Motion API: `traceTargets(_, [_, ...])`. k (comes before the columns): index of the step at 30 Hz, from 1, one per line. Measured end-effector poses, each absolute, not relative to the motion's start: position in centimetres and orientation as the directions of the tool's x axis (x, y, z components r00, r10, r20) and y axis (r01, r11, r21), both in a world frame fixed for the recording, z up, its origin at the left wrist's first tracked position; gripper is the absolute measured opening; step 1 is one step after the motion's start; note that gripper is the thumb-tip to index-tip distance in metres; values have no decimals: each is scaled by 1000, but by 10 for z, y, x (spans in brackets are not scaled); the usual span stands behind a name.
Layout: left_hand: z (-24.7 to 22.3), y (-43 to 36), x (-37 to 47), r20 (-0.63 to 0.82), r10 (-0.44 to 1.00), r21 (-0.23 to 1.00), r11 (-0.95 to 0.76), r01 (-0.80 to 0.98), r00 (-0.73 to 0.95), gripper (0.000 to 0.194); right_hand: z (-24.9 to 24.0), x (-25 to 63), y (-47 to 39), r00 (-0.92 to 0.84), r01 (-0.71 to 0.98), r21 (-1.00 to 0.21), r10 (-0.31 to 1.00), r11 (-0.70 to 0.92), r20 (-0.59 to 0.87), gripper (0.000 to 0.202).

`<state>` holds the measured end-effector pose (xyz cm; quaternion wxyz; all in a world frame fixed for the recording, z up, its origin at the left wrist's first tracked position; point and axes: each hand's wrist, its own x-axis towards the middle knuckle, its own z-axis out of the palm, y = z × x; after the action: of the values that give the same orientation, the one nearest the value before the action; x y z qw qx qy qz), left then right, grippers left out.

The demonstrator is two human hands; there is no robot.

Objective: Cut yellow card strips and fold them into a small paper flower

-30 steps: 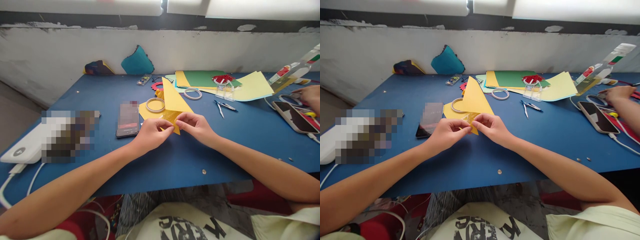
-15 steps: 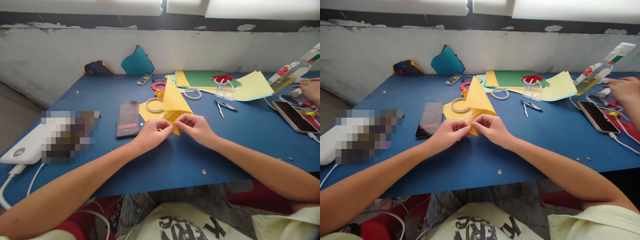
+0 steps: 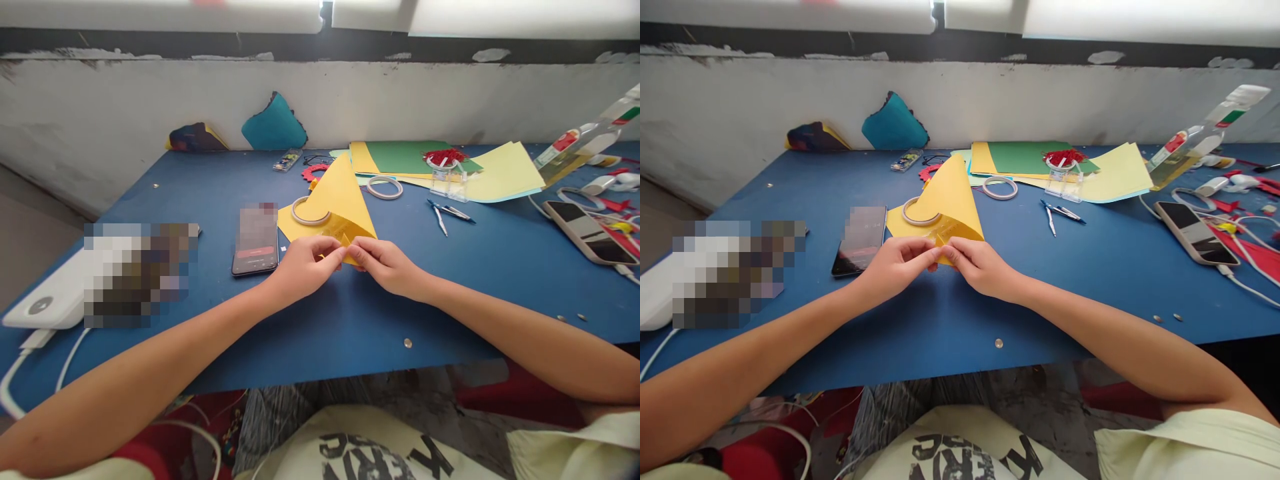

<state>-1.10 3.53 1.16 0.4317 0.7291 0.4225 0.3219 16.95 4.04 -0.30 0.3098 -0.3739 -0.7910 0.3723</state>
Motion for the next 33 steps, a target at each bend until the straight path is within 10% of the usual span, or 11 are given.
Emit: traceTargets(33, [10, 38, -12, -20, 824, 945, -169, 279, 566, 34, -7, 176, 48, -593, 370, -791, 780, 487, 203, 46])
